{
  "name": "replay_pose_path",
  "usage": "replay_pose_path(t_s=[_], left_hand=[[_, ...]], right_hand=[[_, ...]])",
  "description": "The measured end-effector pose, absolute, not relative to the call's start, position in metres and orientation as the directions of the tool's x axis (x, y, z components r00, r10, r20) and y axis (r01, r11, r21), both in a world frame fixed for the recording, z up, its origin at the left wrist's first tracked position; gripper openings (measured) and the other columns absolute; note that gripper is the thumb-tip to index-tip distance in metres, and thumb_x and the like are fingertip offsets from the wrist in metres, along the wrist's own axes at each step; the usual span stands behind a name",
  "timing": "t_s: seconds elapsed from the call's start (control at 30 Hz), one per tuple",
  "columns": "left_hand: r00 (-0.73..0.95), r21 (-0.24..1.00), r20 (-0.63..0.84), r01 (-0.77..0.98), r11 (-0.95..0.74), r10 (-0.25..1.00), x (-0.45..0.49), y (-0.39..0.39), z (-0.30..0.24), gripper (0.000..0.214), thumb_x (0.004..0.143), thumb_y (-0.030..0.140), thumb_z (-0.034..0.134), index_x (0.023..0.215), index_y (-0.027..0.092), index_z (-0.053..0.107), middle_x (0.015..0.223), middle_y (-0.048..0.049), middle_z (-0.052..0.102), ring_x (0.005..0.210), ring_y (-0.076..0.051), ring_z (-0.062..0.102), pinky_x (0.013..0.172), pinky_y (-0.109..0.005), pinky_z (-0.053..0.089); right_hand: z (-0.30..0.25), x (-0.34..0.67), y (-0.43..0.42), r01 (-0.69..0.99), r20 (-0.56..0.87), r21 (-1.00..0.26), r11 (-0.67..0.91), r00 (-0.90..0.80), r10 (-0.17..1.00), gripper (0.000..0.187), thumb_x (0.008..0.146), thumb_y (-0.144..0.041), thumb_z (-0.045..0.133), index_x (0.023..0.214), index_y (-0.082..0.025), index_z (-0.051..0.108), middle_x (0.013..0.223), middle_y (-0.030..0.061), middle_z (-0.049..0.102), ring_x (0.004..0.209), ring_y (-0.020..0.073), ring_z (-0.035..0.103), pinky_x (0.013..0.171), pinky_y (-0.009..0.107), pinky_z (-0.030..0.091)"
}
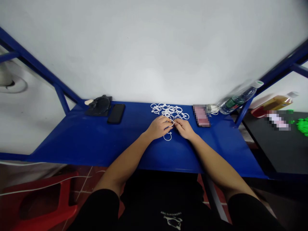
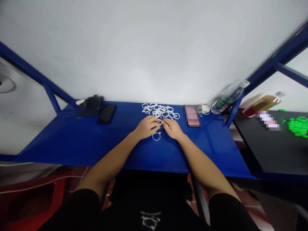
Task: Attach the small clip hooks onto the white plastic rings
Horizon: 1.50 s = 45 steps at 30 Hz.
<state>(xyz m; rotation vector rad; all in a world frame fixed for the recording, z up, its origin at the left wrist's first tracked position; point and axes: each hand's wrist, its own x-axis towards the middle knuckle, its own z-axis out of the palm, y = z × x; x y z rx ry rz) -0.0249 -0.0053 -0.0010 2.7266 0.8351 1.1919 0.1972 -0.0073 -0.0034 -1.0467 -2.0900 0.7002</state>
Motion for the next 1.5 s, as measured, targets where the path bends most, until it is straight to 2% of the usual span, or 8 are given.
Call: replay_pose_path(t_s=[0.27,0.57,0.73,0.9,1.07,1.3,1.4,1.5], left_hand=[[0.644,0.252,0.543,0.488,-0.836,0.539,-0.019,-0.016,0.009,0.02,0.104,0.027,0.057,0.116,0.022,0.073,0.119,-0.0078,0.071,0.111,-0.023,0.063,0.099,-0.041,0.05],[0.649,0.193,0.48,0.579,-0.792,0.591,-0.016,-0.015,0.003,0.02,0.106,0.027,0.054,0.108,0.021,0.074,0.1,-0.0064,0.069,0.099,-0.023,0.059,0.09,-0.038,0.046],[0.708,0.086,0.429,0.587,-0.805,0.562,-0.014,-0.016,0.003,0.02,0.106,0.028,0.055,0.107,0.021,0.073,0.099,-0.0059,0.068,0.095,-0.023,0.058,0.086,-0.038,0.044],[0.714,0.063,0.422,0.591,-0.804,0.559,-0.012,-0.018,0.004,0.019,0.105,0.029,0.056,0.107,0.021,0.073,0.099,-0.0065,0.068,0.095,-0.023,0.058,0.086,-0.038,0.043],[0.736,0.097,0.407,0.553,-0.827,0.54,-0.012,-0.017,0.001,0.02,0.105,0.028,0.057,0.105,0.022,0.076,0.097,-0.006,0.07,0.095,-0.024,0.059,0.085,-0.04,0.045],[0.716,0.266,0.428,0.483,-0.834,0.551,-0.013,-0.014,-0.007,0.021,0.103,0.029,0.061,0.116,0.027,0.077,0.112,-0.0054,0.076,0.105,-0.023,0.064,0.093,-0.041,0.049],[0.691,0.34,0.444,0.459,-0.821,0.57,-0.015,-0.012,-0.009,0.02,0.1,0.03,0.066,0.116,0.026,0.077,0.114,-0.0049,0.077,0.106,-0.022,0.066,0.097,-0.04,0.051],[0.666,0.385,0.456,0.451,-0.806,0.59,-0.017,-0.009,-0.01,0.018,0.098,0.029,0.068,0.113,0.024,0.078,0.111,-0.0055,0.077,0.103,-0.022,0.069,0.097,-0.04,0.053]], right_hand=[[-0.008,0.198,-0.005,0.384,0.282,-0.828,0.41,-0.347,0.894,0.018,0.097,-0.028,0.045,0.086,-0.023,0.057,0.068,-0.0018,0.061,0.062,0.0164,0.056,0.066,0.03,0.045],[-0.001,0.197,-0.008,0.452,0.283,-0.767,0.455,-0.398,0.873,0.022,0.1,-0.035,0.045,0.086,-0.023,0.058,0.072,0.0004,0.062,0.068,0.0181,0.058,0.069,0.031,0.045],[-0.005,0.197,-0.006,0.462,0.294,-0.763,0.452,-0.374,0.879,0.023,0.099,-0.033,0.046,0.086,-0.022,0.061,0.073,0.0013,0.064,0.068,0.0181,0.059,0.068,0.03,0.044],[-0.006,0.197,-0.006,0.433,0.296,-0.777,0.457,-0.389,0.872,0.021,0.097,-0.032,0.047,0.087,-0.021,0.063,0.075,0.0016,0.066,0.07,0.018,0.061,0.068,0.03,0.046],[-0.006,0.197,-0.004,0.453,0.284,-0.775,0.441,-0.375,0.883,0.018,0.088,-0.023,0.046,0.078,-0.021,0.061,0.071,0.0008,0.065,0.067,0.0174,0.059,0.067,0.03,0.046],[-0.011,0.197,0.002,0.387,0.246,-0.845,0.369,-0.332,0.911,0.018,0.079,-0.019,0.045,0.078,-0.021,0.063,0.075,0.0016,0.07,0.069,0.018,0.063,0.069,0.03,0.051],[-0.011,0.197,0.001,0.344,0.221,-0.878,0.333,-0.326,0.919,0.022,0.081,-0.018,0.045,0.086,-0.021,0.066,0.081,0.0019,0.072,0.068,0.0176,0.065,0.068,0.03,0.053],[-0.009,0.197,-0.002,0.371,0.204,-0.864,0.339,-0.357,0.911,0.024,0.086,-0.02,0.047,0.098,-0.02,0.068,0.083,0.0023,0.073,0.068,0.0175,0.066,0.068,0.03,0.053]])
